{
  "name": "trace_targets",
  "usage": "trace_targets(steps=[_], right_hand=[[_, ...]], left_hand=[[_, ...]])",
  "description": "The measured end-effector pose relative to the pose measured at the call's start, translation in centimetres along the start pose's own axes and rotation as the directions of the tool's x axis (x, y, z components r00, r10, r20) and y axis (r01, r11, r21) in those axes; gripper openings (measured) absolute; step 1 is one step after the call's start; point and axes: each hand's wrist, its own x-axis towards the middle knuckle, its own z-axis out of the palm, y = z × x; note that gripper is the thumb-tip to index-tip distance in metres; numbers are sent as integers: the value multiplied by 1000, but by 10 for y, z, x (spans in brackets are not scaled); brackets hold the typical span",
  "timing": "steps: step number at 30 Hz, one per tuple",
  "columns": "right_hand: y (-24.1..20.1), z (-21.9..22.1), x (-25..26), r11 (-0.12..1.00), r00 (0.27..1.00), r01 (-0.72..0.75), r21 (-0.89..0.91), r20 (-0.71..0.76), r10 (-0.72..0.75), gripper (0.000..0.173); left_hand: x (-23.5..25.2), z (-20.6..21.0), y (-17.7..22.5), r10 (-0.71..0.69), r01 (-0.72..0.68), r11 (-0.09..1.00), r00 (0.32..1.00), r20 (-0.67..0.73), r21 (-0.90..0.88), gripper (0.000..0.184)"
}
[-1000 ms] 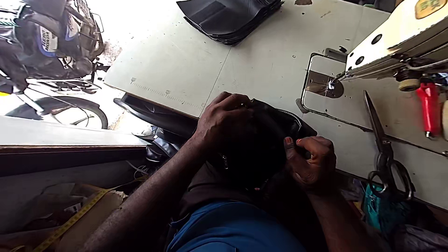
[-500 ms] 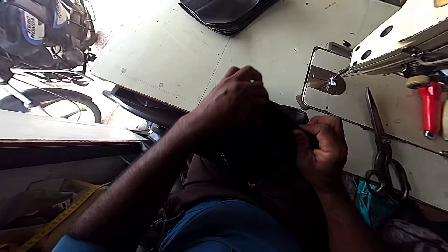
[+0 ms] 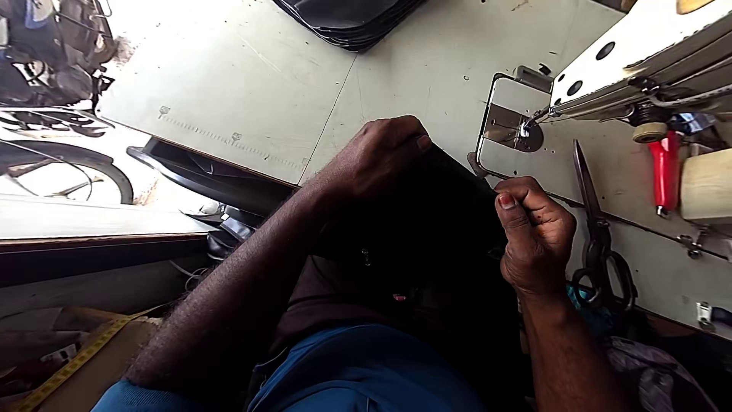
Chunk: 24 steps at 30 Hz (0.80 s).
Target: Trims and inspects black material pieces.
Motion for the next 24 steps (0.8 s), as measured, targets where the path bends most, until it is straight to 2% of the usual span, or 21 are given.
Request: trace_targets(steps=[8, 24], right_hand=[[6, -4, -4, 998, 999, 46, 40, -7, -46, 7], [9, -9, -8, 991, 995, 99, 92, -28, -97, 18]], left_hand=[[-4, -5, -3, 53, -50, 995, 998, 44, -83, 23], [-4, -5, -3, 71, -66, 989, 997, 36, -131, 23]])
